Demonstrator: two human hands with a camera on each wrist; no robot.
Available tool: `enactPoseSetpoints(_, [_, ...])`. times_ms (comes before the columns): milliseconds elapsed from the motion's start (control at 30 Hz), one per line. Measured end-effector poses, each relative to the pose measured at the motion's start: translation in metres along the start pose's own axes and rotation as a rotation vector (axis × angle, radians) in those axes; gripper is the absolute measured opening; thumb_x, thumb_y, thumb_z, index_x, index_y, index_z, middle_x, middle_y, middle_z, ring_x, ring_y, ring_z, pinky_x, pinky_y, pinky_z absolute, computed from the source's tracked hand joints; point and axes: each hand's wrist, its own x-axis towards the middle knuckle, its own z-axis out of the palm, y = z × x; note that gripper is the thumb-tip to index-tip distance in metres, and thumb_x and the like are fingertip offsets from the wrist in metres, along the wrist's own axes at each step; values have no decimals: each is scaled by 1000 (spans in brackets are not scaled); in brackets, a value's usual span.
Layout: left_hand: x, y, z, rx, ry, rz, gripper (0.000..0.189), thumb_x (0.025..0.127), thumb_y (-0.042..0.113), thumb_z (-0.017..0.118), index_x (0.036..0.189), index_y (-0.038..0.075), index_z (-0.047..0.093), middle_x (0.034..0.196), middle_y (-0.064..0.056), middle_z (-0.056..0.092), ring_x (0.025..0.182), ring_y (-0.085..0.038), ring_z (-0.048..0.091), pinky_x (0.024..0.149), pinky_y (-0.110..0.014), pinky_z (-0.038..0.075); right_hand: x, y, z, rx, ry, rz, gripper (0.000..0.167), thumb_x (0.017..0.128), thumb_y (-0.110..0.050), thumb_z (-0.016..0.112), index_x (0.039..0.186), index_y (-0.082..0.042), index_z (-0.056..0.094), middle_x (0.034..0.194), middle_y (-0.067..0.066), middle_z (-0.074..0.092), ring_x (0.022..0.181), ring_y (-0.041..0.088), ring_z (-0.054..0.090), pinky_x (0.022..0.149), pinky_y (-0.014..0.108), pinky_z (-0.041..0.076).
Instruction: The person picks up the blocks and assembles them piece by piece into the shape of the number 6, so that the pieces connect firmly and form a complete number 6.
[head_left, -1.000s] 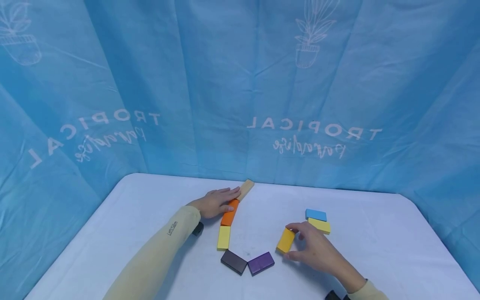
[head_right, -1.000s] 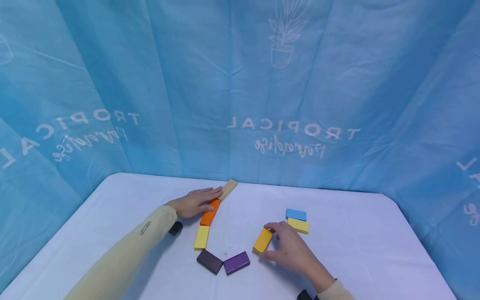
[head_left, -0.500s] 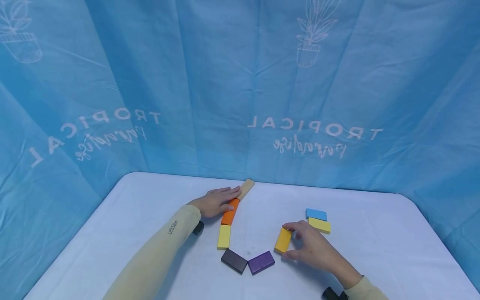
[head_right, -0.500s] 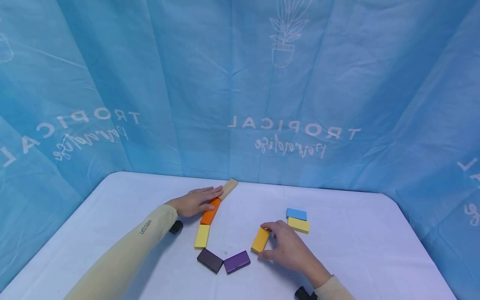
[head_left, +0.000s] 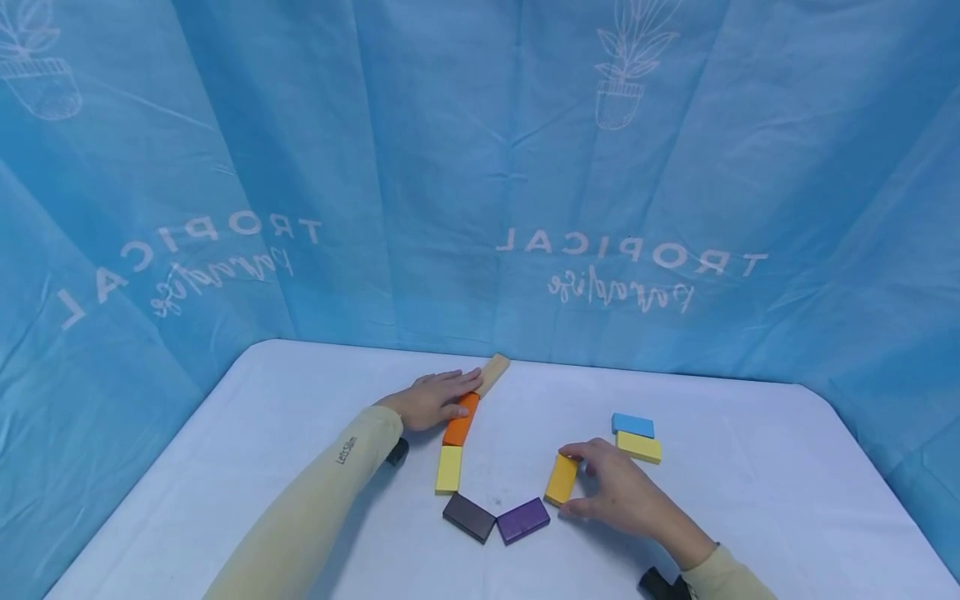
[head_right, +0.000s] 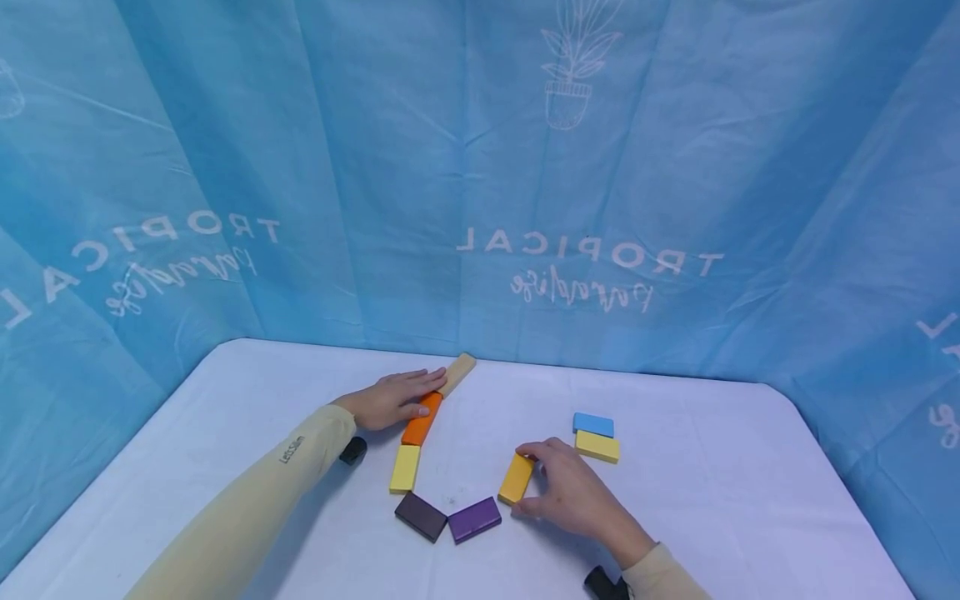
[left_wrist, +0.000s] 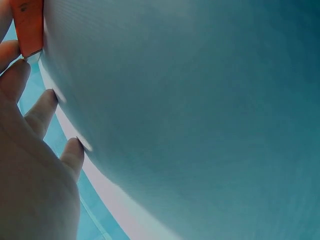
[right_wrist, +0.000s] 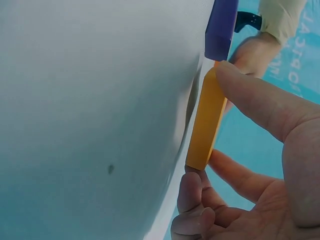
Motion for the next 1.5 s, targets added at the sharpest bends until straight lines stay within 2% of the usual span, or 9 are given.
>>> enactPoseSetpoints(600, [0, 0, 0, -10, 11, 12, 62, 106, 41, 49, 161, 24, 27, 167, 8, 18, 154, -25, 16, 122, -53, 12, 2, -2, 3, -18, -22, -61, 71, 66, -30, 95, 129, -17, 66, 116, -3, 61, 96, 12, 54, 82, 36, 51])
enactPoseSetpoints(1500, [1, 0, 0, -11, 3, 7, 62, 106, 42, 49, 161, 25, 25, 167, 10, 16, 154, -23, 15, 122, -52, 12, 1, -2, 2, -10, -31, -38, 72, 66, -34, 95, 128, -16, 65, 114, -3, 61, 99, 14, 56, 88, 40, 52])
